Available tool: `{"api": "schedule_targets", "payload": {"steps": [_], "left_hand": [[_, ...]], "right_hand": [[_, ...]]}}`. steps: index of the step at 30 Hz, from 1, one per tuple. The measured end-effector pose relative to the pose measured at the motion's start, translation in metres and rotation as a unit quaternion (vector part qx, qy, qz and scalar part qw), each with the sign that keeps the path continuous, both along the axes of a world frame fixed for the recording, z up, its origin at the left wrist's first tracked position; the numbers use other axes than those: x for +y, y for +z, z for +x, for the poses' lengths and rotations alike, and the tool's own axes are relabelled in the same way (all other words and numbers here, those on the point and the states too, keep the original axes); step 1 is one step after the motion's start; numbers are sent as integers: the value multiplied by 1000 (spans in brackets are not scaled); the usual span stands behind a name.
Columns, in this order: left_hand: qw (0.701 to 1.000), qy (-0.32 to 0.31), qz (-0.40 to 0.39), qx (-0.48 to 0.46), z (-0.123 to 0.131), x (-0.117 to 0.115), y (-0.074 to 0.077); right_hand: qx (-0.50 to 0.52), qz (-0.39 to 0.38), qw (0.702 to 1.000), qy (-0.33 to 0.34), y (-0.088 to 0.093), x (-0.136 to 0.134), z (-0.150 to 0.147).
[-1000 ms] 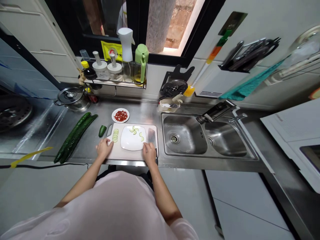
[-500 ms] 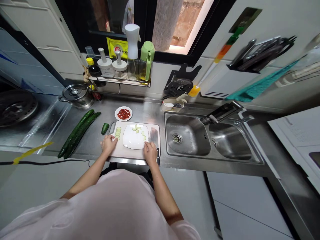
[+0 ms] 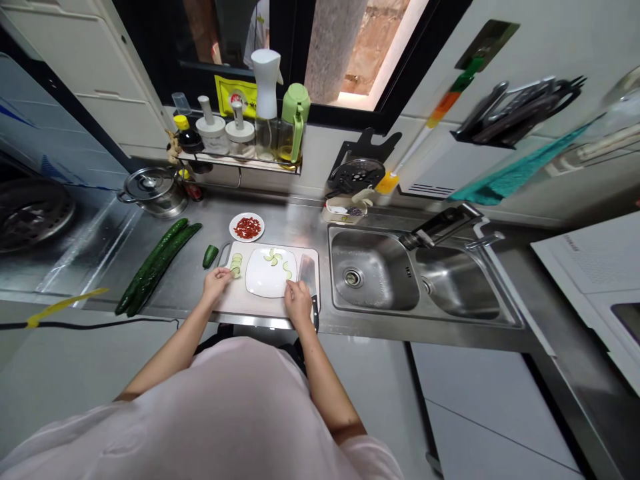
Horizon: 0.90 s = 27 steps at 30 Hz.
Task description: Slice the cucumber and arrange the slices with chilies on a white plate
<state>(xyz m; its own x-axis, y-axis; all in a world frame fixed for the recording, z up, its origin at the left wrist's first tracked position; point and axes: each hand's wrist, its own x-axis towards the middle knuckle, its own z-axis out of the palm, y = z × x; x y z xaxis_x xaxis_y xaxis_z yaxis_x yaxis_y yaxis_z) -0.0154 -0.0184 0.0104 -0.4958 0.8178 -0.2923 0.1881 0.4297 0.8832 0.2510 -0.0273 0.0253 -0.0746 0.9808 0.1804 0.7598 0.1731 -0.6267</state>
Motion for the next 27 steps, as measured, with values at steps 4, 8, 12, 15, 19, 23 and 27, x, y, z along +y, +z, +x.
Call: {"api": "schedule_targets", "payload": {"steps": [4,8,12,15,19,23,27], "left_hand": [[994,1,44,-103,5,4,20],[983,-4,55,-174,16,5,48],[974,-31,64,-215,28,3,74],[967,-63,71,-236,37,0,90],[961,-96,77,-250,46,-2,103],[956,-107,78,-261,50,-4,107],[954,-114,77,-265,51,-4,108]], "right_hand": [[40,12,999,6,8,4,-9],[100,35,994,26,25,12,-22],[164,38,985,48,50,22,-36],[207,30,975,69,69,28,-47],[252,-2,961,112,85,36,-58],[267,-44,951,153,91,40,-65],[276,-54,945,168,94,41,-68]]}}
